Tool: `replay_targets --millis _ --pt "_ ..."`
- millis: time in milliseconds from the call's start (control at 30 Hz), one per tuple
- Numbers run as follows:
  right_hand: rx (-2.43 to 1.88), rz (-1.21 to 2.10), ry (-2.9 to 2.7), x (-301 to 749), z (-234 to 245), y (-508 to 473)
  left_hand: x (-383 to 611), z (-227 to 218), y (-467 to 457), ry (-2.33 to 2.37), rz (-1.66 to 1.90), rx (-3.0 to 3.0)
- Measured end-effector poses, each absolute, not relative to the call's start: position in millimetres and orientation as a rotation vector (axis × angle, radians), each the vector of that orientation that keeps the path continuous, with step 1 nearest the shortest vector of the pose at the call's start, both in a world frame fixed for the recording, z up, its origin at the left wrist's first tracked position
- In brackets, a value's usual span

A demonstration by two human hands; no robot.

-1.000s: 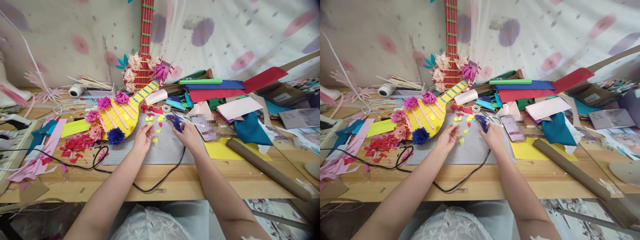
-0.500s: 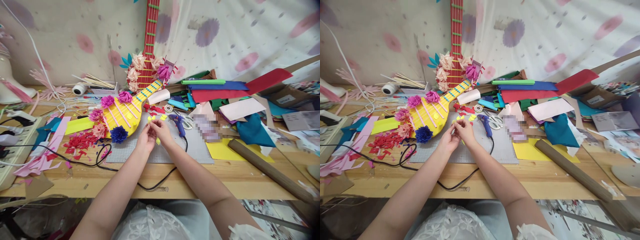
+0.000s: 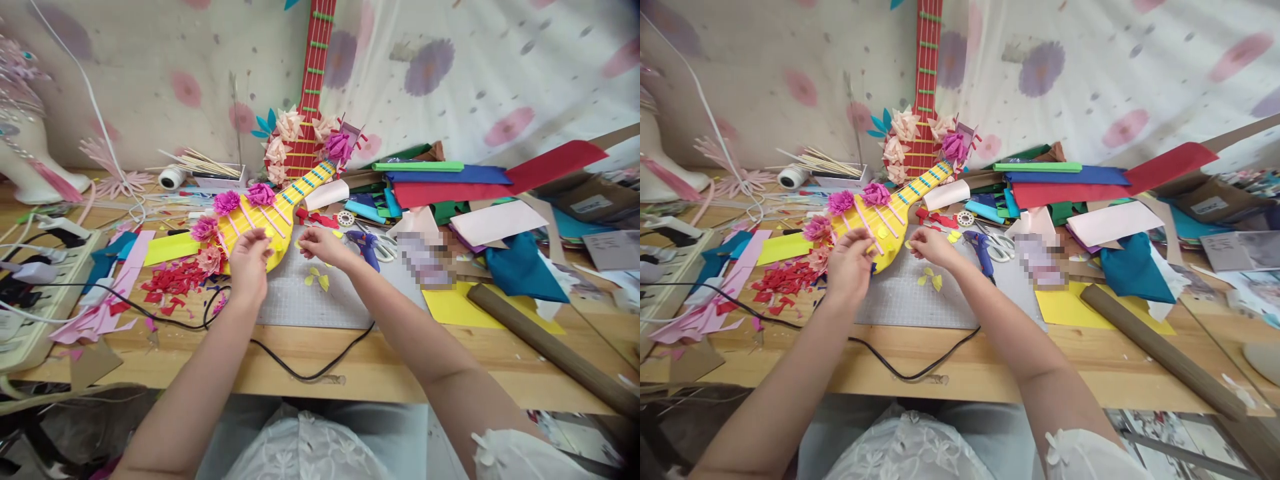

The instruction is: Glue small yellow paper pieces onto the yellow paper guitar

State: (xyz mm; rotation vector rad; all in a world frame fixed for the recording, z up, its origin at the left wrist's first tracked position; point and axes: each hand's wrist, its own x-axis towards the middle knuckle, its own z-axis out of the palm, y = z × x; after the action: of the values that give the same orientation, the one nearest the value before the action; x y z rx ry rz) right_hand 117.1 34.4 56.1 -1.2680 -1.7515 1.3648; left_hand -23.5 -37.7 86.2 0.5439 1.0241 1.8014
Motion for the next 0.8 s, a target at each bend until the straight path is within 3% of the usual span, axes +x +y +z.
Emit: replay_targets --millis 133,267,800 --pt "-1.270 0.988 -2.365 115 73 48 -61 96 -21 1.182 1.878 0.854" --pt "-1.287 0.746 -2.608 106 86 52 -83 92 -10 1.370 1.780 1.028" --pt "-1.255 0.884 -2.575 91 88 58 -100 88 -2 1.527 1.680 1.130"
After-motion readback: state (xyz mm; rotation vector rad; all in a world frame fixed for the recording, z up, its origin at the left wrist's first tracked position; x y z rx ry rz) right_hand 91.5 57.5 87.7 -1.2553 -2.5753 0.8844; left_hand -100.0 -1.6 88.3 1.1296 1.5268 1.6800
